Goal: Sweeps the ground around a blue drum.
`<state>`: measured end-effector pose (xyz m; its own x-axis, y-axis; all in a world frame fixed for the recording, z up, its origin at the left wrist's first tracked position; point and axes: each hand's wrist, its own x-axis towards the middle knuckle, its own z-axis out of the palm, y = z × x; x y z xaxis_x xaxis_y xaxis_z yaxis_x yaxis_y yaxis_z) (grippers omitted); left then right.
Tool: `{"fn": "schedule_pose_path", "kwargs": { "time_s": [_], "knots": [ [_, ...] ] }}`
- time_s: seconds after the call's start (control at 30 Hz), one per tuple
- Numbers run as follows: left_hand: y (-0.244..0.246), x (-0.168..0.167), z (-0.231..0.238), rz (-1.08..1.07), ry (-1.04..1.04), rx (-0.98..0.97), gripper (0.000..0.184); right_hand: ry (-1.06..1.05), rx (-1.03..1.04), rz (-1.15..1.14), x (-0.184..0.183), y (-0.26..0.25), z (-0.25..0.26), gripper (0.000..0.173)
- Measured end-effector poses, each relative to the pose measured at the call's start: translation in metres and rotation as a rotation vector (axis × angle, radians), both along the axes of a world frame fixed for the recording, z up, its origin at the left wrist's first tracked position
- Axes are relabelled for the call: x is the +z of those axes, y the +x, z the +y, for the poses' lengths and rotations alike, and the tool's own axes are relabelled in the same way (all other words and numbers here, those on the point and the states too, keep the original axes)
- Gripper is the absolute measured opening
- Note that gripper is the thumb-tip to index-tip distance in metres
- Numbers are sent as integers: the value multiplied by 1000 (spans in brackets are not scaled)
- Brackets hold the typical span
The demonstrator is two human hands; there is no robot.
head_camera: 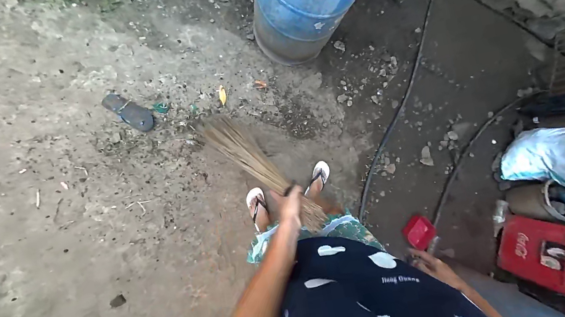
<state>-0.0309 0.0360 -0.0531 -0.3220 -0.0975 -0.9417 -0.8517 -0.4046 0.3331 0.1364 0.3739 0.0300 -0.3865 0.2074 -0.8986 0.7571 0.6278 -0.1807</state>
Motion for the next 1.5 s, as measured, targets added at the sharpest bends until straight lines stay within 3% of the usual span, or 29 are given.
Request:
{"fn": "schedule_pose_path", "kwargs": {
  "time_s": [0.07,0.13,0.23,0.3,0.4,0.47,0.53,0.6,0.7,0.8,0.87,0.97,1.07,1.17,1.23,1.3,1.37,1.43,1.5],
  "knots": [
    [4,30,51,-29,156,77,80,15,27,-71,-12,-8,24,44],
    [1,37,79,-75,320,67,63,22,61,-106,-19,-21,45,43],
    [-25,-7,89,-113,410,-210,33,24,123,-102,-20,-51,74,44],
    [-49,-39,88,-136,312,-301,26,13,127,-49,-20,-71,99,44],
    [-47,-53,114,-104,31,-109,56,25,39,55,-19,-92,135,44],
    [-31,-31,143,-45,11,-28,69,43,20,60,-20,-104,157,44],
    [-25,-2,152,-24,74,-12,70,52,67,24,-23,-113,171,45],
    [-36,2,129,-40,101,-93,59,51,140,-19,-29,-123,181,44],
    [-62,-51,70,-70,-6,-113,45,8,208,-55,-37,-138,188,45],
    [-69,-81,63,-35,-223,-22,53,-11,163,-6,-37,-148,191,45],
    [-55,-66,95,18,-274,-51,69,-18,152,14,-36,-149,194,45],
    [-36,-10,134,4,-131,3,87,-23,198,-35,-39,-150,198,45],
    [-31,11,123,-58,50,12,55,-7,277,-75,-47,-149,202,46],
    [-53,-26,73,-95,78,-150,29,-34,324,-103,-50,-160,199,46],
    [-64,-66,58,-90,-96,-120,43,-48,308,-74,-49,-171,199,46],
    [-58,-82,72,-9,-245,-92,60,-50,243,7,-48,-176,200,44],
    [-44,-65,108,55,-262,-106,76,-43,250,83,-46,-175,204,44],
    [-31,-21,136,27,-153,-71,85,-18,303,143,-44,-173,206,46],
    [-18,10,142,-24,-17,3,74,-5,327,143,-48,-168,210,48]
  ]
}}
